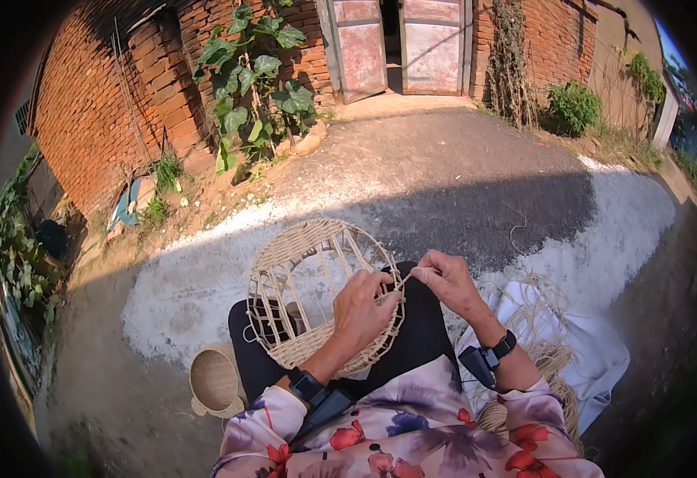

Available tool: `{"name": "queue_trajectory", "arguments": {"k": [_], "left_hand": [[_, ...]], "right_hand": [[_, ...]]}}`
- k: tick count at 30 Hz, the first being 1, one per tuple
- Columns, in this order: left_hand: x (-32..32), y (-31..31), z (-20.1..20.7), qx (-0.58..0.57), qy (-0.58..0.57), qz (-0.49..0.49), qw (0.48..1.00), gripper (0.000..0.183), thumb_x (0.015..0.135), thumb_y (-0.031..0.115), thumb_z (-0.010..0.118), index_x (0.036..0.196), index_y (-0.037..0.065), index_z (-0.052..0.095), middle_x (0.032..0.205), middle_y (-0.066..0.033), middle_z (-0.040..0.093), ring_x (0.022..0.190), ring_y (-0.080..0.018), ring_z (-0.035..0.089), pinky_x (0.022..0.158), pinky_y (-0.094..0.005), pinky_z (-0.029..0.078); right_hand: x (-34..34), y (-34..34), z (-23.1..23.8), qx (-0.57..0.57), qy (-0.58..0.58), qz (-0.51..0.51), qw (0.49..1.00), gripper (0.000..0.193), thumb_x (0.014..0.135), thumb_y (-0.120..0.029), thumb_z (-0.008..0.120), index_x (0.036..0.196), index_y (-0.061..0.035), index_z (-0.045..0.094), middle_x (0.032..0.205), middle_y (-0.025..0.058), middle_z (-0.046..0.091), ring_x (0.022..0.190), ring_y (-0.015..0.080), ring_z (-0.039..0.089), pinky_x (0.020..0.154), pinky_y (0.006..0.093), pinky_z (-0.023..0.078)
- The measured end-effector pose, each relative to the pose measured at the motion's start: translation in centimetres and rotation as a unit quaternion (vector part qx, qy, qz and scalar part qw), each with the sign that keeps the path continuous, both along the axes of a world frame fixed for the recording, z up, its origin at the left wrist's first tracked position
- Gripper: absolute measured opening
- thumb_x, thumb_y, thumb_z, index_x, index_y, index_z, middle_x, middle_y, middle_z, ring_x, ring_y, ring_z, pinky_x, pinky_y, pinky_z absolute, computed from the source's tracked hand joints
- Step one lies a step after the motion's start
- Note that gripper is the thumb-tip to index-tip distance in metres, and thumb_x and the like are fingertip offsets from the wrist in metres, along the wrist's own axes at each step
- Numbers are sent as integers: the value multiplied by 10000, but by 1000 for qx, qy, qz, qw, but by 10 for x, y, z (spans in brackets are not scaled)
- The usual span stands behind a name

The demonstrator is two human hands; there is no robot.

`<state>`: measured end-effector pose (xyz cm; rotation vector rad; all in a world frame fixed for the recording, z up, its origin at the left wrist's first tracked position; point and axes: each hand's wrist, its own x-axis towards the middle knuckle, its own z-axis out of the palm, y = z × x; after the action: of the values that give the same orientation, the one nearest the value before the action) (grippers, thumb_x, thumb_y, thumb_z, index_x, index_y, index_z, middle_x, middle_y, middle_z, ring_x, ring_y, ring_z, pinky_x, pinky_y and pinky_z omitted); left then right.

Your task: Weaving the base frame of a wicker basket using long strands.

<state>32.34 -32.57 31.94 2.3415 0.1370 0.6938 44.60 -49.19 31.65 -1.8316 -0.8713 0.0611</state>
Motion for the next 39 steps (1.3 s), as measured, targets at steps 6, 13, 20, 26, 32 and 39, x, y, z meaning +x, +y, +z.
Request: {"name": "queue_trajectory", "arguments": {"k": [6, 13, 20, 26, 32, 39], "left_hand": [[11, -1, 0, 141, 40, 53, 988, 185, 891, 270, 659, 884, 87, 688, 824, -89, 582, 750, -319, 622, 674, -484, 455], [10, 3, -15, 115, 15, 11, 993, 131, 900, 196, 632, 893, 84, 700, 914, -86, 605, 774, -323, 637, 658, -491, 442], [3, -5, -31, 100, 38, -31, 994, 121, 904, 177, 640, 908, 66, 690, 879, -116, 636, 786, -349, 657, 681, -479, 493], [9, 6, -45, 36, -96, -14, 995, 161, 905, 197, 642, 905, 46, 695, 950, -133, 596, 798, -356, 654, 682, -475, 505], [16, 56, -21, -106, 45, -2, 993, 173, 949, 166, 601, 988, 41, 714, 802, -75, 646, 632, -186, 610, 562, -342, 470], [39, 54, -2, -456, 91, -64, 883, 293, 921, 281, 650, 915, -6, 707, 668, -125, 659, 646, -179, 673, 641, -383, 543]], "right_hand": [[-14, 28, 22, -4, -39, 108, 993, 263, 930, -263, 656, 878, -7, 681, 730, 135, 656, 668, 282, 632, 640, 369, 489], [9, 39, -18, -16, -79, 47, 996, 375, 942, -273, 650, 1239, -45, 631, 987, 151, 603, 864, 289, 663, 766, 397, 529], [5, 29, -17, -55, -166, -27, 984, 281, 930, -200, 659, 1156, -32, 661, 954, 146, 598, 798, 258, 647, 684, 369, 510], [-59, -7, 11, 35, -114, -70, 990, 105, 864, -52, 705, 789, -8, 647, 655, 94, 593, 551, 191, 574, 522, 316, 435], [-72, -5, -34, -54, -138, -31, 989, 336, 882, -203, 724, 1159, -40, 627, 1000, 118, 636, 771, 260, 657, 623, 377, 517], [-73, 26, -28, -242, -248, -17, 938, 661, 903, -455, 669, 1399, -63, 478, 1114, 142, 554, 1022, 329, 614, 760, 450, 539]]}}
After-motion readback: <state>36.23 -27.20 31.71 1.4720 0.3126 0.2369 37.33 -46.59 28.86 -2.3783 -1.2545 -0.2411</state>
